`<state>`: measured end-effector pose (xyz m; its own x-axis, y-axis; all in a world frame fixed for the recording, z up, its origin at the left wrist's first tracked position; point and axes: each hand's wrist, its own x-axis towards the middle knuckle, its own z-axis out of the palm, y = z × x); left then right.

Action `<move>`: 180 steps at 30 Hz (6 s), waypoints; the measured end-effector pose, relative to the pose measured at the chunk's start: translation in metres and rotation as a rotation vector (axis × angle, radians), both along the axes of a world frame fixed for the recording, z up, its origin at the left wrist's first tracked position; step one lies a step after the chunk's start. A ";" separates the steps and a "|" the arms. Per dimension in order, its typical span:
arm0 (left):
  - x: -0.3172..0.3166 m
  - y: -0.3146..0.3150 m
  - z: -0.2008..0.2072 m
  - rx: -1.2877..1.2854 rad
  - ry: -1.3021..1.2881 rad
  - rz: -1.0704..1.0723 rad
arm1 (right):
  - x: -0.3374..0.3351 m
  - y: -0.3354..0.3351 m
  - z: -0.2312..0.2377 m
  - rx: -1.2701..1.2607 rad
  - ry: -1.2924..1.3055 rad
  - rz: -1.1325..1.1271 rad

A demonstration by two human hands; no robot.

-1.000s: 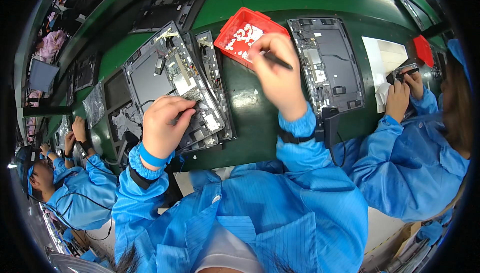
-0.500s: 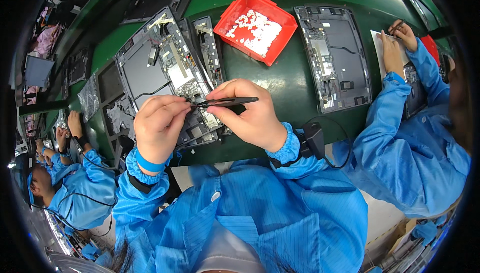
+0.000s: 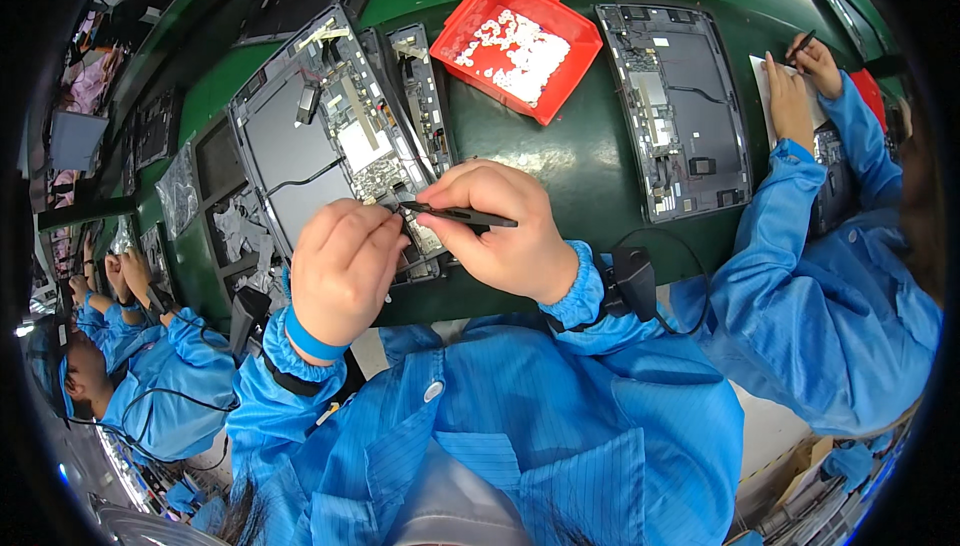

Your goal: The person assembles internal cables and circuit boards into tablet frames by hand, using tweezers to manipulate the components.

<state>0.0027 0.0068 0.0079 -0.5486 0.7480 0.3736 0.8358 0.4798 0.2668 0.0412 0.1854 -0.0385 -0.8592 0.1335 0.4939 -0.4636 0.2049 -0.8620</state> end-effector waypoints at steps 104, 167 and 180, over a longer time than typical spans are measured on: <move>-0.092 -0.114 0.043 0.899 -0.679 0.477 | -0.094 -0.026 -0.001 0.195 0.136 -0.189; -0.155 0.002 -0.007 0.461 -0.418 0.282 | -0.100 -0.036 -0.015 -0.367 -0.064 -0.252; -0.159 0.005 -0.004 0.342 -0.497 0.326 | -0.104 -0.037 -0.018 -0.267 -0.001 -0.291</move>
